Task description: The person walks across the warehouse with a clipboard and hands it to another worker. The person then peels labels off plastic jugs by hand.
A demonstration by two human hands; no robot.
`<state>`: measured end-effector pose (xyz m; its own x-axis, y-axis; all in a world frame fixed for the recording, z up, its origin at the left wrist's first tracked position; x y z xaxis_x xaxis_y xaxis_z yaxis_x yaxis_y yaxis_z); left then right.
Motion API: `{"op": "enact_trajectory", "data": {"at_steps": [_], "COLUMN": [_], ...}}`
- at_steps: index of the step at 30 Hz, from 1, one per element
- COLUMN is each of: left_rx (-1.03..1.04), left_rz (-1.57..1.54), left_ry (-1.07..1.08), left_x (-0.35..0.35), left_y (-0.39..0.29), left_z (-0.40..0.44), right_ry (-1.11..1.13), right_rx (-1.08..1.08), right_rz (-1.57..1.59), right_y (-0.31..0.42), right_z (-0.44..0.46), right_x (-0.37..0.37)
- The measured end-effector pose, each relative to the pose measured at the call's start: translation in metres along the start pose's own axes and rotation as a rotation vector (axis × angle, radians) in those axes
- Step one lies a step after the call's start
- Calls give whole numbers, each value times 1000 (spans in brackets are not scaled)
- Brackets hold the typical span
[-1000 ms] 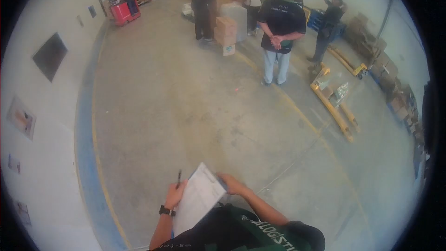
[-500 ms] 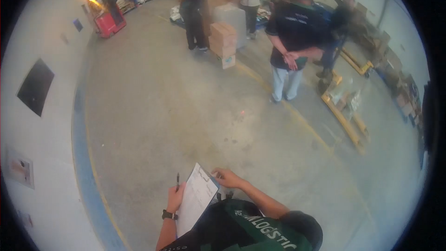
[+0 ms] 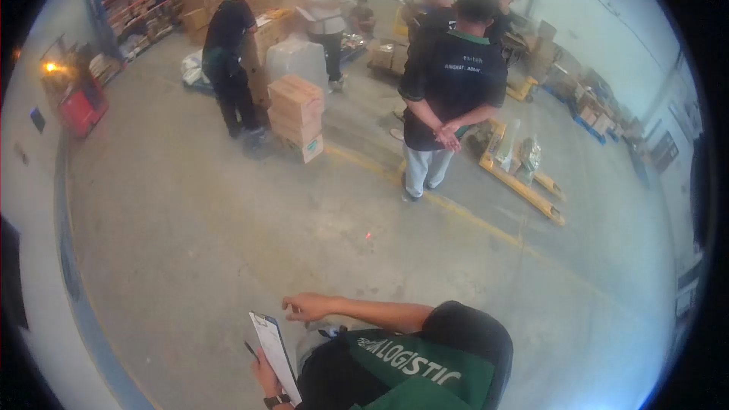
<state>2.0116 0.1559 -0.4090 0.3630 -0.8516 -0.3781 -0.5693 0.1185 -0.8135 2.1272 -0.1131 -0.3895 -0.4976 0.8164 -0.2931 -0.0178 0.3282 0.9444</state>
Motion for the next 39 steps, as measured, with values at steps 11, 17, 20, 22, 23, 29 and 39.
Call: {"op": "enact_trajectory", "data": {"at_steps": [11,17,20,22,23,29,39], "left_rx": [437,318,222,206,194,-13,60], "left_rz": [472,298,285,258,234,100,162], "left_ry": [487,390,254,192,144,-58,-31], "left_x": [134,179,170,163,156,148,155], "left_y": [-213,-240,-281,-291,-289,-269,-360], "left_z": [202,330,374,394,400,505,754], "right_ry": [-233,-437,-200,-96,-6,42,-12], "right_rx": [-29,-101,-18,-30,-38,-152,411], "right_rz": [592,160,123,-3,-130,-92,-389], "right_y": [-124,-120,-81,-63,-54,-23,-246], "right_z": [131,292,379,437,458,618,669], "right_x": [-24,-80,-131,-161,-173,-229,-217]}}
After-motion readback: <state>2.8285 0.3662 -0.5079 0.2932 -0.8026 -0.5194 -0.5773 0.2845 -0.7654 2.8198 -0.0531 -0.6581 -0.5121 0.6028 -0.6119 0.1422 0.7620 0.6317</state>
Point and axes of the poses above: each hand's wrist, its own z-axis towards the middle knuckle, its own x-axis out of the palm, y = z × x, the point moved 3 cm from there along z, towards the middle knuckle, and after that the axes turned 8 degrees about -y, right-handed, at the moved point
